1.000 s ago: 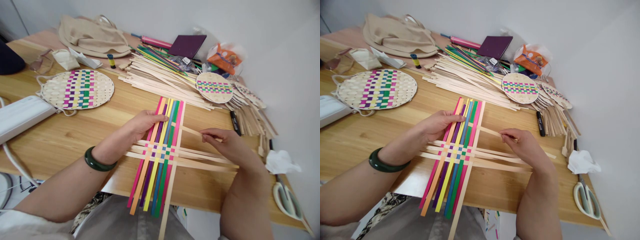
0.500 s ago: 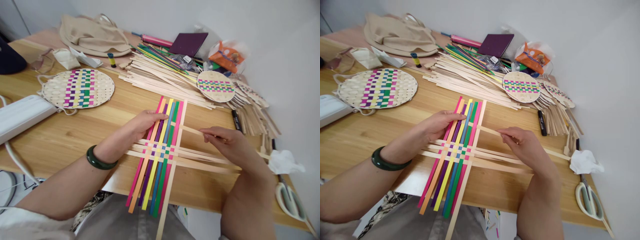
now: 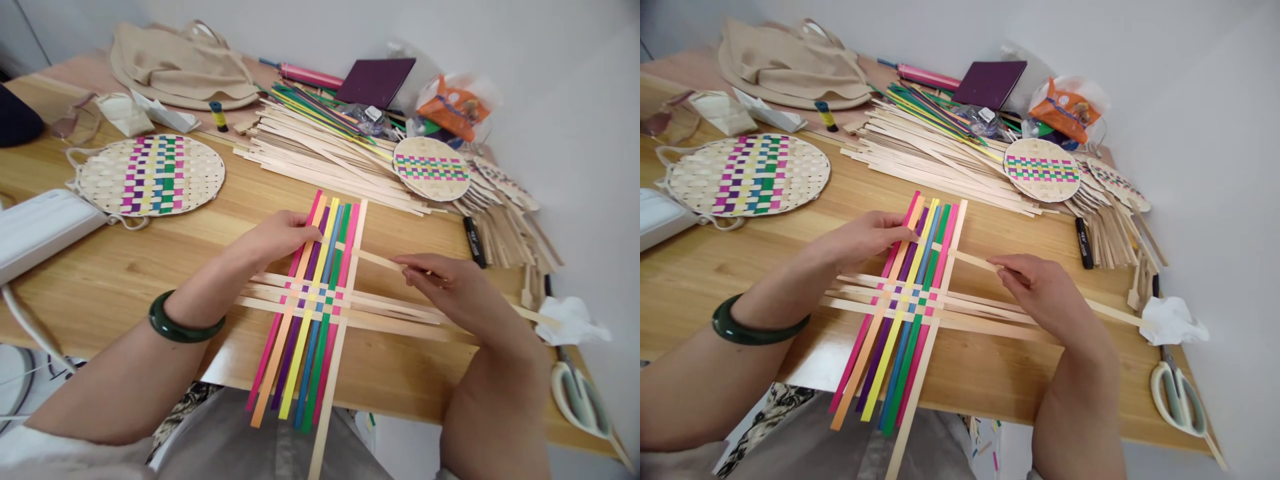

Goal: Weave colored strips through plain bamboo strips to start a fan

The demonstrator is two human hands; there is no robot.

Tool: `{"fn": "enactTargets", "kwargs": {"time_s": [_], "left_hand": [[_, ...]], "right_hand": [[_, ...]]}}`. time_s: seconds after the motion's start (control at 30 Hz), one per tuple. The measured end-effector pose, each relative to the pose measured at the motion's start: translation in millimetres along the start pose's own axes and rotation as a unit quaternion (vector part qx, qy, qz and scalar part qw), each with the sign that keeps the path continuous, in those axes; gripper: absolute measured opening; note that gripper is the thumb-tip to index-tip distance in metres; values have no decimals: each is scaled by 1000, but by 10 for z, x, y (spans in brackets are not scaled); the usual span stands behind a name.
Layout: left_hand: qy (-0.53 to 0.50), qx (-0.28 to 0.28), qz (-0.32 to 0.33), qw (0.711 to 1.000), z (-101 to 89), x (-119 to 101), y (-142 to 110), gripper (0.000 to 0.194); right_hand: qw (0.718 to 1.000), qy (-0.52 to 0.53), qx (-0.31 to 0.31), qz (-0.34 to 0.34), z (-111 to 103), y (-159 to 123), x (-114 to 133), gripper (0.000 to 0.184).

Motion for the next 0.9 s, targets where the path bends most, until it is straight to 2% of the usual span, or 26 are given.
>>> {"fn": "enactTargets", "kwargs": {"time_s": [0.1, 0.17, 0.33, 0.53, 0.7, 0.9], "left_hand": [[-18, 49, 26, 998, 34, -52, 1, 3], [-34, 69, 11, 997, 53, -25, -4, 4], [-93, 67, -29, 993, 41, 17, -15, 8], [-103, 81, -15, 991, 68, 29, 13, 24], [-95, 68, 8, 993, 49, 39, 44, 28], [-106, 73, -5, 992, 65, 28, 24, 32]], "right_hand": [[1000, -4, -9, -1, -18, 3, -2, 32], [1000, -5, -12, -3, -28, 3, -7, 32], [1000, 0, -25, -8, -67, -6, -23, 32], [999, 2, -36, -8, -100, -13, -41, 32], [999, 7, -40, -10, -112, -17, -54, 32], [999, 10, -42, -5, -122, -16, -69, 30]]}}
Point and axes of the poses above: each hand's wrist, its own y-axis towards the middle knuckle, its own z-axis out of the palm, x = y × z, the point moved 10 cm from there along y, towards the middle knuckle, and after that the axes turned 1 degree about z, right-handed, at the moved point
